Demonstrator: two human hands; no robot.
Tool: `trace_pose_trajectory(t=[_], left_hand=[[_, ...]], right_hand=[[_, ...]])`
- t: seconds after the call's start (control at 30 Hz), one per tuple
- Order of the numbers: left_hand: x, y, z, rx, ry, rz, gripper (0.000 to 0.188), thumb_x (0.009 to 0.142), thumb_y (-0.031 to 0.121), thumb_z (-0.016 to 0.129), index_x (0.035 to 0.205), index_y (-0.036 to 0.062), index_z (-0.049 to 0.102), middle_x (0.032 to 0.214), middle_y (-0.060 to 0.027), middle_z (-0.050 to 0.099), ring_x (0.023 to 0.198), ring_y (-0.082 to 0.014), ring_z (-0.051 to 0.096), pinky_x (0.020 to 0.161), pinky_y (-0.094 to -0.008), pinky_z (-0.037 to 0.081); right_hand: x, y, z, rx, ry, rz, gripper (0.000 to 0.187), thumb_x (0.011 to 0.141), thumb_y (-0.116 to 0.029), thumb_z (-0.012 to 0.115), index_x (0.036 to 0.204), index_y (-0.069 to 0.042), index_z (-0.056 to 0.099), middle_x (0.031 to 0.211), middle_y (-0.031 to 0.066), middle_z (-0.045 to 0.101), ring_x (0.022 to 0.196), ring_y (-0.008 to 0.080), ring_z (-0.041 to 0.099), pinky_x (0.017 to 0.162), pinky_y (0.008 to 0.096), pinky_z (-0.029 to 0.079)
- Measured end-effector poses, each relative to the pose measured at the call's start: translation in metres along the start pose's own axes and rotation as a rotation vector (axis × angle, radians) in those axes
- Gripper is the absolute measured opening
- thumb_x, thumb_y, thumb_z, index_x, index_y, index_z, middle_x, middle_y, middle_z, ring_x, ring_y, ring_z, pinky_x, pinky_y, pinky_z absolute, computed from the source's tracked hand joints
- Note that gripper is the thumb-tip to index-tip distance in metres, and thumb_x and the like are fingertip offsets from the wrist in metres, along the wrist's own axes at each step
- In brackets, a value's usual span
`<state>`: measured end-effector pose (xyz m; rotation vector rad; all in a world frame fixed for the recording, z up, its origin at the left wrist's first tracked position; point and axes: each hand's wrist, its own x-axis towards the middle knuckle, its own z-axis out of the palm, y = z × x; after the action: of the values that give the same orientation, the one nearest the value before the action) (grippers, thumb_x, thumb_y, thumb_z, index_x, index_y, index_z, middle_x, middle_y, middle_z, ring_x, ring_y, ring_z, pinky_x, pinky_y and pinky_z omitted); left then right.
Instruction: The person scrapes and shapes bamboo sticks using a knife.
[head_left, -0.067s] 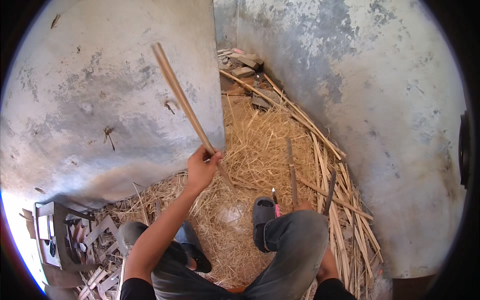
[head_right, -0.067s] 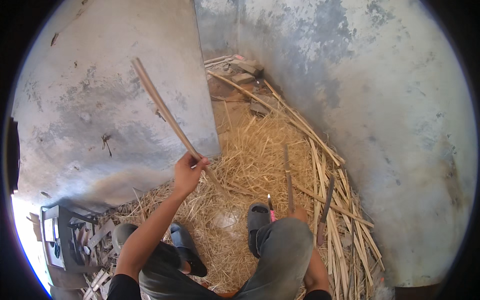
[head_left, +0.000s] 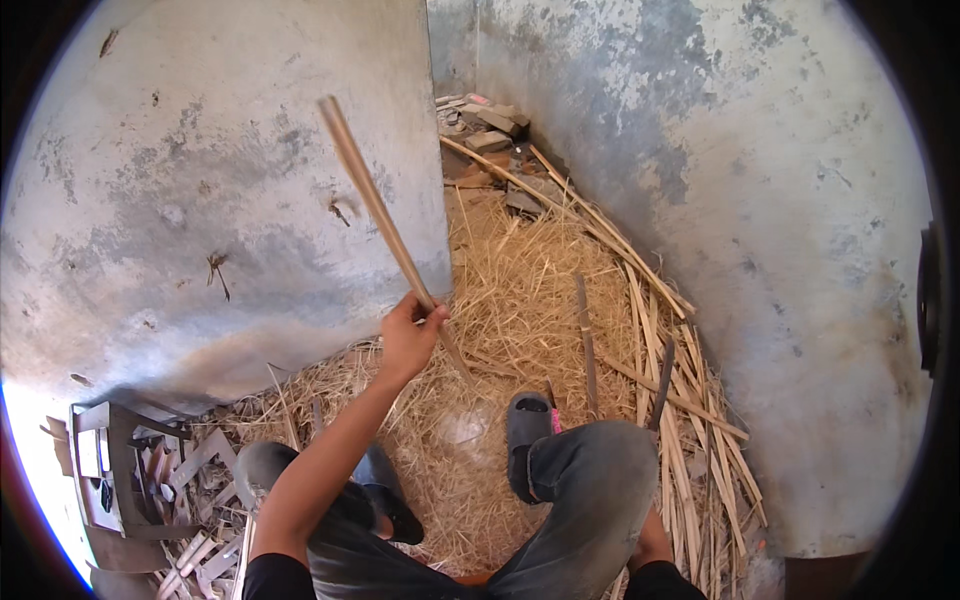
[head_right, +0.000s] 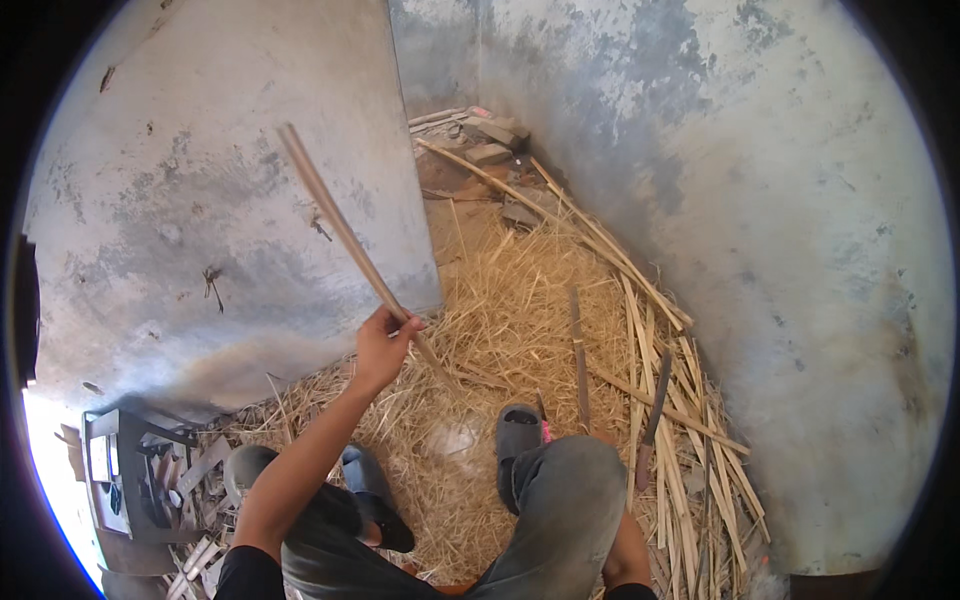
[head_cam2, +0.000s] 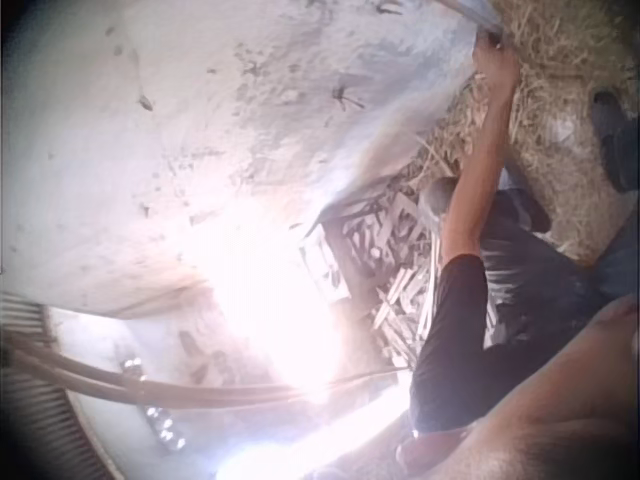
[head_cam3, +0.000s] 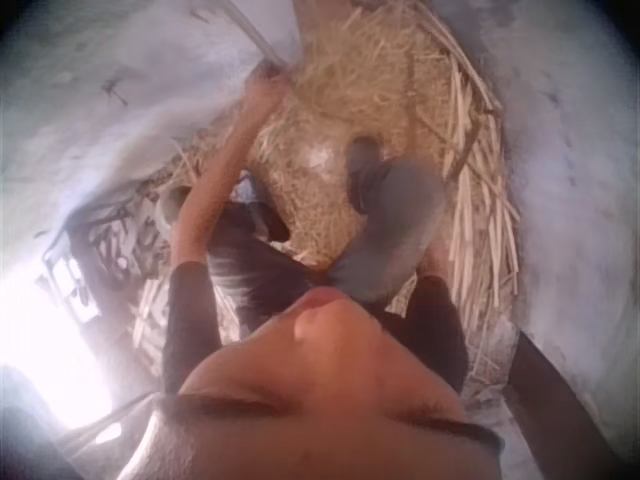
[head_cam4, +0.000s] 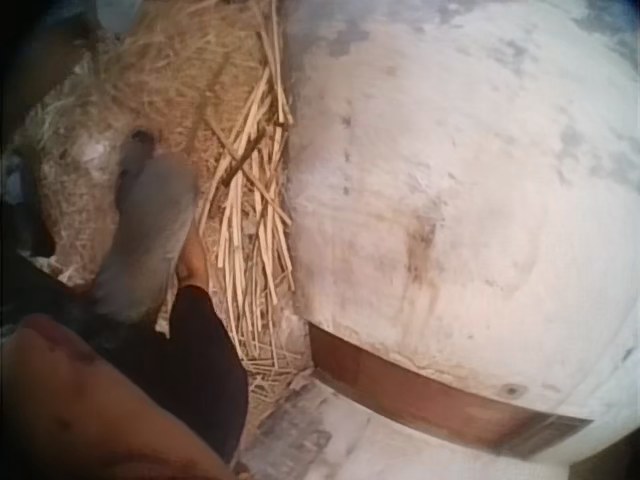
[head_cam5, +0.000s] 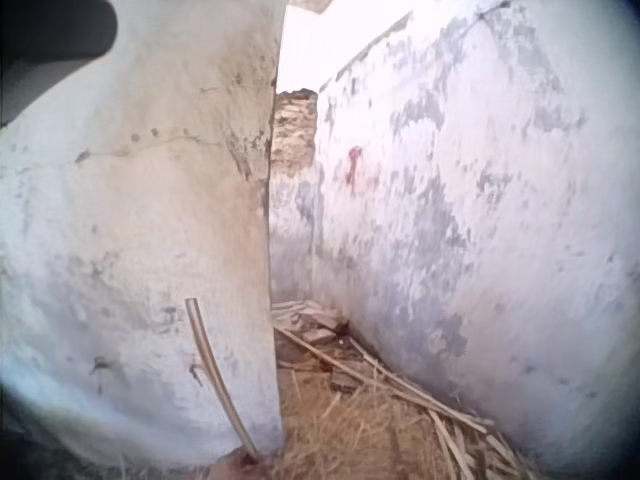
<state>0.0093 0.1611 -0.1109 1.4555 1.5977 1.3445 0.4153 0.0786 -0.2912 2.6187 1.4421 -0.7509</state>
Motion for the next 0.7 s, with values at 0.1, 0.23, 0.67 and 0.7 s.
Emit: trace_pose_trajectory(t=[0.1, 0.23, 0.67, 0.7], left_hand=[[0.003, -0.027, 0.022, 0.045, 0.025, -0.027, 0.016, 0.092, 0.012, 0.075, 0.100, 0.0000, 0.069, 0.084, -0.0105, 0.074, 0.078, -0.0164, 0.072, 0.074, -0.0319, 0.058], [-0.001, -0.047, 0.043, 0.012, -0.035, -0.034, 0.016, 0.096, 0.013, 0.070, 0.106, -0.0002, 0.069, 0.089, -0.0087, 0.075, 0.084, -0.0153, 0.072, 0.077, -0.0312, 0.057], [0.044, -0.004, 0.017, -0.262, -0.061, 0.076, 0.028, 0.106, 0.028, 0.057, 0.111, 0.0006, 0.060, 0.098, -0.0099, 0.072, 0.093, -0.0175, 0.069, 0.089, -0.0330, 0.055], [0.049, 0.005, 0.018, -0.275, -0.064, 0.078, 0.028, 0.106, 0.028, 0.057, 0.111, 0.0006, 0.060, 0.098, -0.0099, 0.072, 0.093, -0.0175, 0.069, 0.089, -0.0330, 0.055]], right_hand=[[-0.022, 0.060, 0.028, 0.038, 0.043, 0.248, 0.059, 0.100, -0.046, 0.055, 0.129, 0.005, 0.062, 0.126, 0.0342, 0.062, 0.117, 0.0389, 0.064, 0.094, 0.0500, 0.051], [-0.012, 0.112, 0.040, 0.097, 0.117, 0.399, 0.058, 0.100, -0.046, 0.055, 0.126, 0.005, 0.063, 0.124, 0.0342, 0.063, 0.114, 0.0393, 0.065, 0.093, 0.0499, 0.052], [0.045, 0.161, 0.021, 0.156, 0.238, 0.540, 0.057, 0.100, -0.046, 0.053, 0.118, 0.007, 0.066, 0.115, 0.0341, 0.067, 0.107, 0.0404, 0.068, 0.090, 0.0493, 0.054], [0.052, 0.169, 0.007, 0.157, 0.271, 0.532, 0.057, 0.100, -0.045, 0.053, 0.118, 0.007, 0.066, 0.115, 0.0341, 0.067, 0.106, 0.0404, 0.068, 0.090, 0.0493, 0.054]])
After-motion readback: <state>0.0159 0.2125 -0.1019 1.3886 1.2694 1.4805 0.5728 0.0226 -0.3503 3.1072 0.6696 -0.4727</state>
